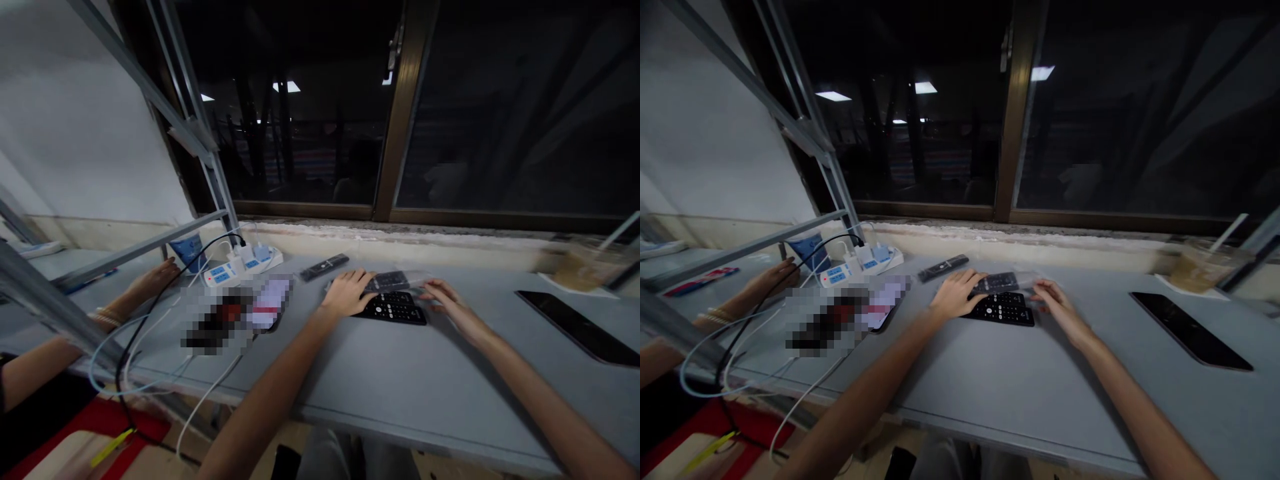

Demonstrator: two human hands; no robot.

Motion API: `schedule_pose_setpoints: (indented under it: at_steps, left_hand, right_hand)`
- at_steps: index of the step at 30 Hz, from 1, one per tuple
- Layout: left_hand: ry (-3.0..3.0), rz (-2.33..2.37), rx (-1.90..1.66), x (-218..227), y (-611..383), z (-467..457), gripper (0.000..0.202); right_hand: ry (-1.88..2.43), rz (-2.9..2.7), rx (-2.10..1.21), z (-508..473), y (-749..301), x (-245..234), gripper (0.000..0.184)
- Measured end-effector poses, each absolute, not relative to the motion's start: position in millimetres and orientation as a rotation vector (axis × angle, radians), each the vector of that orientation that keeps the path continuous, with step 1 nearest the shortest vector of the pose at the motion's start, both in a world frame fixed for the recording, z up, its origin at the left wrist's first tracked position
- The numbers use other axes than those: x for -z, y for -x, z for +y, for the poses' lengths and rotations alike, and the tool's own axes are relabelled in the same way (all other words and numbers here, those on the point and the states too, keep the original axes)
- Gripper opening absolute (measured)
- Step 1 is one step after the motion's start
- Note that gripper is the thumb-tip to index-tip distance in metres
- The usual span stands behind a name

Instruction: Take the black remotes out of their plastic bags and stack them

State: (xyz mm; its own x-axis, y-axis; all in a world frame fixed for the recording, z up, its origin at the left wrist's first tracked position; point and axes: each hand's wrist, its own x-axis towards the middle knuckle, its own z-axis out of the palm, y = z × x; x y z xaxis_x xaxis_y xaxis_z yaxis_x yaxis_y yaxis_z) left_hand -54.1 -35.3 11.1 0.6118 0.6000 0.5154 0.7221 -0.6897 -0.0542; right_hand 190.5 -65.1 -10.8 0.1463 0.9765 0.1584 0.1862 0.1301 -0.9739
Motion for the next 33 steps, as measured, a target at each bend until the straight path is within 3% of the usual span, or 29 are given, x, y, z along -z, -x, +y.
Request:
schedule_pose_setpoints:
  at_steps: [6, 12, 18, 33]
  left_hand:
    - [2.594, -1.044, 0.67, -13.5, 53.3, -37.3, 0.038]
    - [2.624, -1.08, 0.71, -16.7, 56.2, -38.2, 0.038]
    - [2.667, -1.015, 0.736, -16.8, 56.5, -41.5, 0.038]
    - [2.583, -0.865, 0.742, -12.3, 51.5, -39.5, 0.039]
  right_hand:
    - [1.301, -1.336, -0.961, -62.1, -190.6, 12.6, 0.03]
    - [1.203, -1.255, -1.129, -60.0, -195.1, 14.8, 0.035]
    - [1.256, -1.36, -1.074, -68.2, -189.6, 8.0, 0.027]
    - [1.323, -1.437, -0.925, -70.1, -184.5, 3.7, 0.035]
